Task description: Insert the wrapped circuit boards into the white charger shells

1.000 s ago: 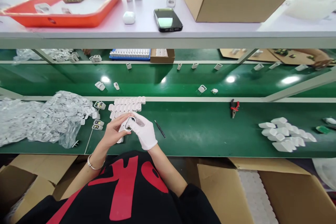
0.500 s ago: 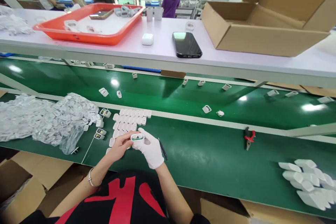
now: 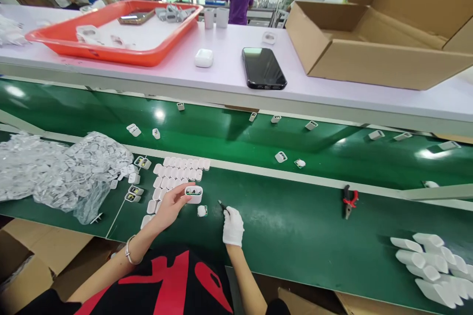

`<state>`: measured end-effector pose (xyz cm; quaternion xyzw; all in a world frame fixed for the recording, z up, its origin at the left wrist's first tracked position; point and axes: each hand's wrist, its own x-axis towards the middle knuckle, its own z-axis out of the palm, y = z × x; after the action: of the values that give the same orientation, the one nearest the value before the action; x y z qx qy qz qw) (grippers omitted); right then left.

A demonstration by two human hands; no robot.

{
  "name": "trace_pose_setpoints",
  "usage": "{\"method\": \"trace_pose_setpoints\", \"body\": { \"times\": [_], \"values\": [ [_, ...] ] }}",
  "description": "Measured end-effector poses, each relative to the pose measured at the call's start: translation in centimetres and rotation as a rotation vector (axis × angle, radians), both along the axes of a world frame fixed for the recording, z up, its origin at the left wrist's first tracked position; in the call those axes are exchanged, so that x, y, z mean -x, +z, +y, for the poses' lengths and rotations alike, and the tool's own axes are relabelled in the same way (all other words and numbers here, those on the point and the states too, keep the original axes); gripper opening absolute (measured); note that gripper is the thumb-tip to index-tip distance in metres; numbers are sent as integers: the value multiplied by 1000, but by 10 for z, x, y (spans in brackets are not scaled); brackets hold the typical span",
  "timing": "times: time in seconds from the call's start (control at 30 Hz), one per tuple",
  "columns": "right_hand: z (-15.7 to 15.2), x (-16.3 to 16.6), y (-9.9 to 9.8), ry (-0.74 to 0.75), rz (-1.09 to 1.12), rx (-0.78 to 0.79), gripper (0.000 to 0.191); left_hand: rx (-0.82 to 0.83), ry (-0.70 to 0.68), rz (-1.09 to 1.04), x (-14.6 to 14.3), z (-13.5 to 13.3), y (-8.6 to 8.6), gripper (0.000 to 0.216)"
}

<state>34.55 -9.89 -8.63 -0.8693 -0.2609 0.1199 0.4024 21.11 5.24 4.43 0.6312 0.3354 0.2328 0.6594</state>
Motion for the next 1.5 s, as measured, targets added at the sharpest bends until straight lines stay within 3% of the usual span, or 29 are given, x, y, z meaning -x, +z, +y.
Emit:
{"method": "trace_pose_setpoints", "body": {
  "times": [0.07,0.17,0.27,0.33,0.4,0.63,0.77,0.9,1.03,1.13,1.2,1.33,1.43,1.5],
  "values": [
    [8,-10,21,22,-23,-65,40,-43,-28,7,1,-2,4,37],
    [19,-23,73,139,-133,-155,30,-101,-51,17,5,-5,8,37],
    [23,-22,127,314,-442,-198,21,-162,-59,24,11,-7,12,37],
    [24,-16,150,354,-554,-200,18,-218,-74,28,14,-9,14,35],
    [26,-9,159,347,-595,-199,17,-270,-81,19,17,-11,17,33],
    [31,3,152,308,-703,-178,22,-372,-120,-21,25,-14,22,33],
    [33,7,161,369,-749,-194,20,-441,-165,-33,28,-13,23,33],
    [34,5,174,469,-773,-64,17,-453,-188,-25,30,-12,22,33],
    [32,3,183,459,-737,19,17,-416,-199,3,30,-11,22,35],
    [27,-2,176,456,-680,0,19,-415,-189,-10,30,-9,23,34],
    [23,-10,158,381,-552,-4,20,-394,-177,-10,30,-8,21,34],
    [20,-21,91,41,-164,204,24,-249,-125,0,27,-7,9,36],
    [22,-14,44,-40,-78,273,26,-136,-88,-18,22,-10,-3,44],
    [25,-4,28,-50,-67,247,22,-93,-76,-8,18,-13,-11,45]
  ]
}}
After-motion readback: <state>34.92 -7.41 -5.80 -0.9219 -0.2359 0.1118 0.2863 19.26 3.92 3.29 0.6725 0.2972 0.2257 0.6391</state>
